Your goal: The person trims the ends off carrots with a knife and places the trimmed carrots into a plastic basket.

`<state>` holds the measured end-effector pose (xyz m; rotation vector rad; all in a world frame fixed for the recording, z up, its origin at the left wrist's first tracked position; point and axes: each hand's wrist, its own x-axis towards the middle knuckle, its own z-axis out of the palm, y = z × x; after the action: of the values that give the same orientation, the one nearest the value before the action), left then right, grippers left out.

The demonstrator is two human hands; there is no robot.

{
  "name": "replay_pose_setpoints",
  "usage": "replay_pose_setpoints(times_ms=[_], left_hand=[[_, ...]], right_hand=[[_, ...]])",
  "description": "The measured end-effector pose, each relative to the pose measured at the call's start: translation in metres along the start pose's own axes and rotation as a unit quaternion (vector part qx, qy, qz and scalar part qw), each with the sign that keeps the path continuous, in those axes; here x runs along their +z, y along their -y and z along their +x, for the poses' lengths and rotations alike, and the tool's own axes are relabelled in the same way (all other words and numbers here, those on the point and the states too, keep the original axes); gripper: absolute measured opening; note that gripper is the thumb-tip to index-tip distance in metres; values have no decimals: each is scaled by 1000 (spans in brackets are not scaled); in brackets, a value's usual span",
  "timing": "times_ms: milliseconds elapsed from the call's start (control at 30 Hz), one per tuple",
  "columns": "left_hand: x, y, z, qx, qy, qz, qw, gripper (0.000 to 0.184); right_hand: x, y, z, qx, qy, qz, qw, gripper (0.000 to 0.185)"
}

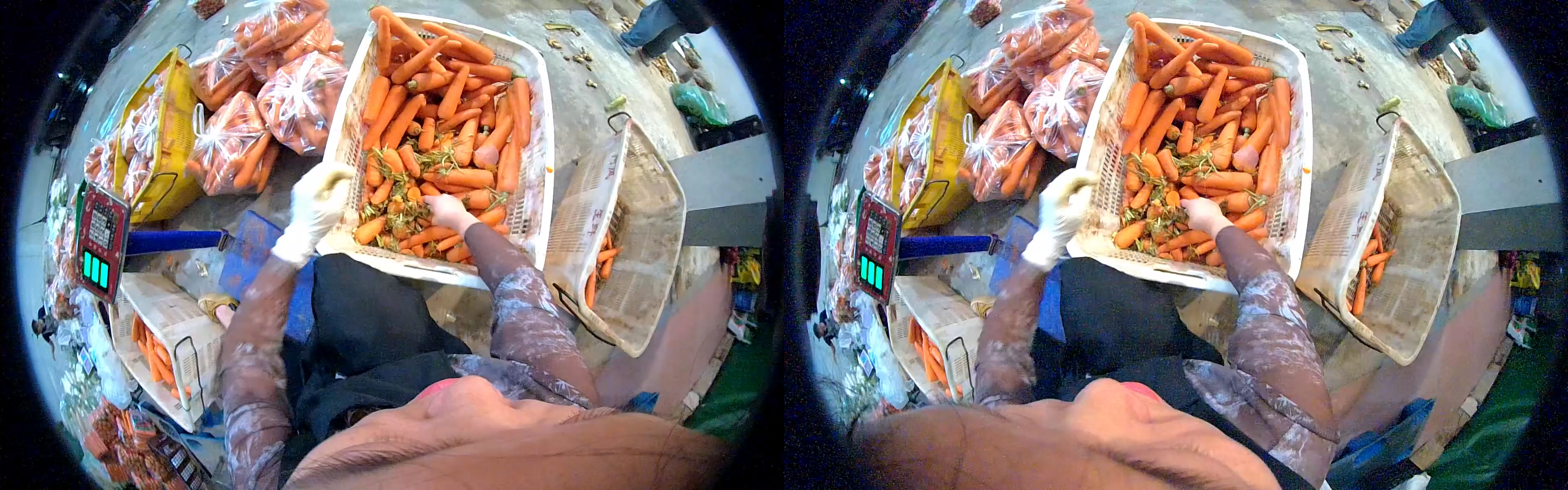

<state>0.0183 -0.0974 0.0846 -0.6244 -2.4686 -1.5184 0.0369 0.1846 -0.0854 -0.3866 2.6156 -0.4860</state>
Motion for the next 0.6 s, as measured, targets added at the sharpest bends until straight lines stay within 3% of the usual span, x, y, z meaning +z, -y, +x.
replay_pose_setpoints(times_ms=[33, 167, 233, 300, 367, 400, 433, 500, 533, 600], left_hand=[[25, 6, 14, 31, -4, -11, 999, 11], [96, 49, 32, -119, 2, -153, 981, 12], [106, 68, 32, -102, -18, -137, 985, 11], [105, 84, 29, -154, -8, -9, 988, 12], [98, 72, 36, -169, -28, -44, 984, 12], [101, 82, 33, -182, -6, -41, 983, 13], [102, 88, 34, -190, 12, -38, 981, 14], [109, 85, 29, -188, 91, -53, 977, 30], [112, 84, 28, -136, 138, -29, 981, 54], [117, 70, 25, -11, 145, 14, 989, 69]], right_hand=[[3, -6, 2, 27, 11, 27, 999, 42], [2, -3, 5, 16, 39, 25, 999, 46], [9, -4, 10, 34, 70, 6, 997, 47], [15, -8, 12, 35, 14, -37, 999, 44], [3, -11, 5, 45, -23, 45, 998, 37], [-5, -14, 3, 9, -102, 122, 987, 33], [-18, -18, 4, 36, -96, 126, 987, 33], [-47, -19, 0, 34, -220, 255, 941, 37], [-61, -17, -2, 36, -259, 309, 914, 39], [-89, -5, -14, 37, -301, 357, 884, 41]])
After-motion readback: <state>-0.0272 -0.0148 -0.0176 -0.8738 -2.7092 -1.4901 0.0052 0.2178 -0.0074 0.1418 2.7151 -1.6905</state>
